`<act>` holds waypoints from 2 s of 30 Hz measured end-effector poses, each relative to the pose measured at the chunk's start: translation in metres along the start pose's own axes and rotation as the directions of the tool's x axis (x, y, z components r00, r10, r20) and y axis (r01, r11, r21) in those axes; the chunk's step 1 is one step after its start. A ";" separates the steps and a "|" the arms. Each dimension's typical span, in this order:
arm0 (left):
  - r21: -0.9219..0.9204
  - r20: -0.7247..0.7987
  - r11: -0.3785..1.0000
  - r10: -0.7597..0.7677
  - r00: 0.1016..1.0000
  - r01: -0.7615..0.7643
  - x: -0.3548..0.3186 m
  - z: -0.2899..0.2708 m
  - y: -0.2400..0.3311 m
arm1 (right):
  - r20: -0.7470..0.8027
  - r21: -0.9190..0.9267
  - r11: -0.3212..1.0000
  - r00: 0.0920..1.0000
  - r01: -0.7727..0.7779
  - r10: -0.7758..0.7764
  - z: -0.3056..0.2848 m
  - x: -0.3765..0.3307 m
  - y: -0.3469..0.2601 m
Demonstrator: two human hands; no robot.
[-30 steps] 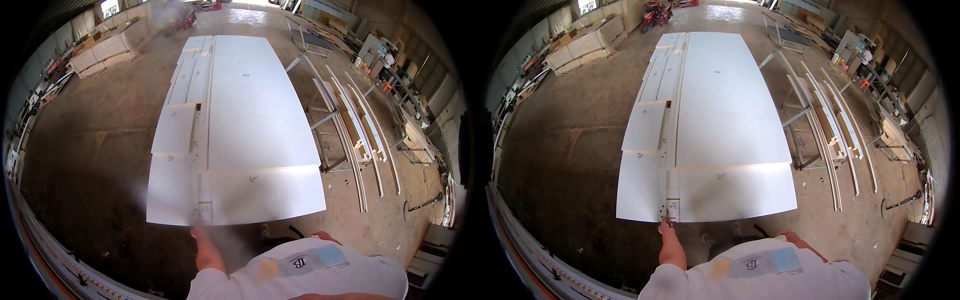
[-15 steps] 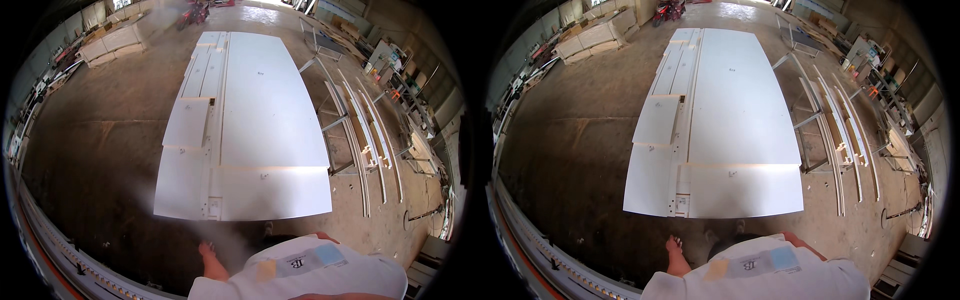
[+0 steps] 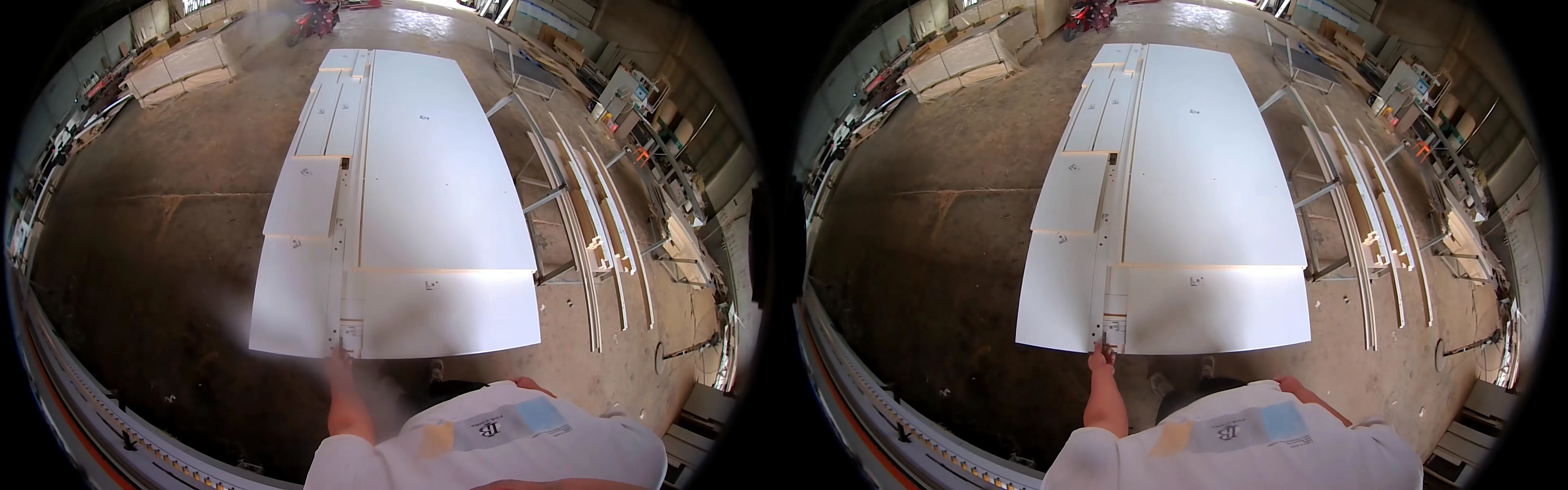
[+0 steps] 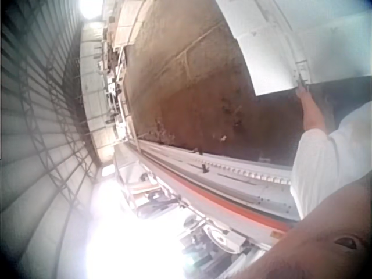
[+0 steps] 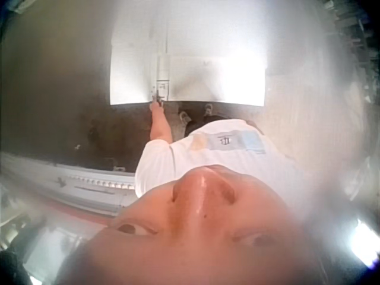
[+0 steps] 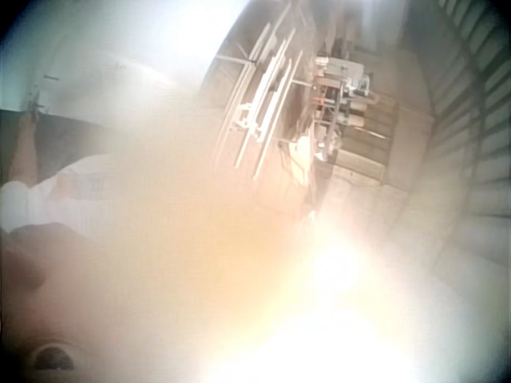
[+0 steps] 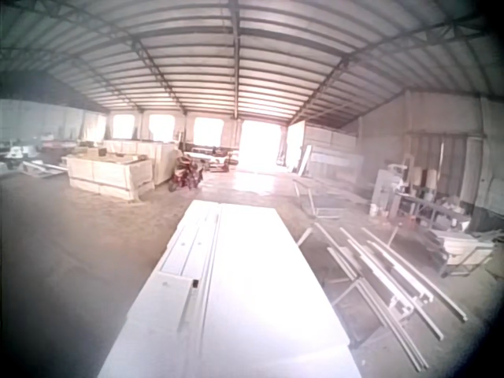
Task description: The person picks up white rectangular panels from a stack and places them onto a machine conveyor belt. They use a handheld tool to press a lever on the machine, likely to secure or process the panel, before removing it and stacking it with other processed panels. The person repeats this sequence for multiple panels.
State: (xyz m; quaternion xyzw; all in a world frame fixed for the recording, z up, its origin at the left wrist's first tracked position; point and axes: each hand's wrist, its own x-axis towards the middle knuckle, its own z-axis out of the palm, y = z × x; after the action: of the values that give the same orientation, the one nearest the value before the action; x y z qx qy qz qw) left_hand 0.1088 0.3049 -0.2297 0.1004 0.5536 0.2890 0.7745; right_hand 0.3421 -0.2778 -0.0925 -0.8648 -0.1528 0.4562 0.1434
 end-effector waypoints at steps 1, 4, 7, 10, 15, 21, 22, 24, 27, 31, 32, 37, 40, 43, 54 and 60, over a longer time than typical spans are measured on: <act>0.013 -0.018 1.000 0.006 1.000 -0.006 0.001 -0.001 0.001 | -0.006 -0.063 0.998 1.000 -0.021 0.021 0.000 0.000 -0.002; 0.054 -0.044 0.998 -0.006 0.999 0.008 -0.005 0.003 -0.003 | -0.047 -0.006 1.000 0.999 -0.004 0.003 0.007 0.001 0.021; 0.034 -0.036 0.999 0.006 0.999 -0.005 -0.003 -0.005 -0.002 | -0.024 -0.126 0.992 0.999 -0.032 0.029 0.000 -0.003 0.008; -0.010 -0.019 1.000 -0.007 1.000 0.007 0.002 -0.014 -0.010 | 0.050 -0.062 0.998 0.999 0.010 -0.007 -0.002 -0.007 -0.001; 0.241 -0.050 0.968 0.086 0.995 -0.071 0.006 -0.066 -0.035 | 0.049 -0.110 0.991 0.997 0.071 -0.066 -0.005 -0.004 -0.025; 0.238 -0.102 0.969 -0.050 0.994 0.073 -0.072 -0.177 -0.077 | 0.039 -0.263 0.965 0.999 -0.012 0.023 0.007 -0.002 -0.006; 0.291 -0.139 0.946 -0.106 0.985 0.143 -0.084 -0.176 -0.068 | 0.053 -0.285 0.958 0.998 -0.018 0.035 0.007 0.006 -0.008; 0.563 -0.191 0.818 0.267 0.945 -0.117 -0.098 -0.155 -0.053 | 0.102 0.027 0.997 0.993 -0.066 0.062 0.009 0.012 -0.011; 0.817 -0.003 0.484 0.546 0.838 -0.313 -0.082 -0.133 -0.031 | 0.288 0.619 0.722 0.945 -0.308 0.156 -0.002 0.004 -0.073; 0.953 0.227 0.109 0.357 0.906 -0.282 -0.113 -0.031 0.016 | 0.137 0.127 0.987 0.987 -0.100 0.083 -0.012 0.012 -0.075; 0.952 0.268 0.055 0.325 0.907 -0.301 -0.112 -0.024 0.018 | 0.175 0.231 0.962 0.979 -0.147 0.107 -0.012 0.016 -0.070; 0.953 0.290 -0.029 0.388 0.875 -0.303 -0.087 -0.040 -0.011 | 0.036 -0.064 0.998 0.999 0.028 -0.026 -0.018 0.002 -0.062; 0.939 0.312 0.005 0.398 0.862 -0.343 -0.087 -0.046 -0.014 | -0.004 0.112 0.994 1.000 -0.021 0.021 -0.012 -0.010 -0.052; 0.961 0.249 -0.005 0.443 0.861 -0.275 -0.070 -0.071 -0.018 | 0.017 0.179 0.981 0.997 -0.071 0.069 -0.018 -0.026 -0.074; 0.993 -0.056 -0.079 0.368 0.928 0.092 -0.109 -0.179 -0.011 | -0.042 0.269 0.963 0.999 -0.019 0.032 0.008 -0.027 0.007; 0.999 0.042 -0.019 0.353 0.935 -0.037 -0.198 -0.224 -0.007 | -0.067 0.401 0.911 0.989 -0.096 0.134 0.005 -0.062 -0.023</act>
State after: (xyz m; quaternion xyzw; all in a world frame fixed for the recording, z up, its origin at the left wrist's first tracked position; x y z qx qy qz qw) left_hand -0.1380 0.1517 -0.1567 0.6569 0.6581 -0.0669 0.3620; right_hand 0.3012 -0.2811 -0.0406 -0.8457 0.0007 0.4444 0.2955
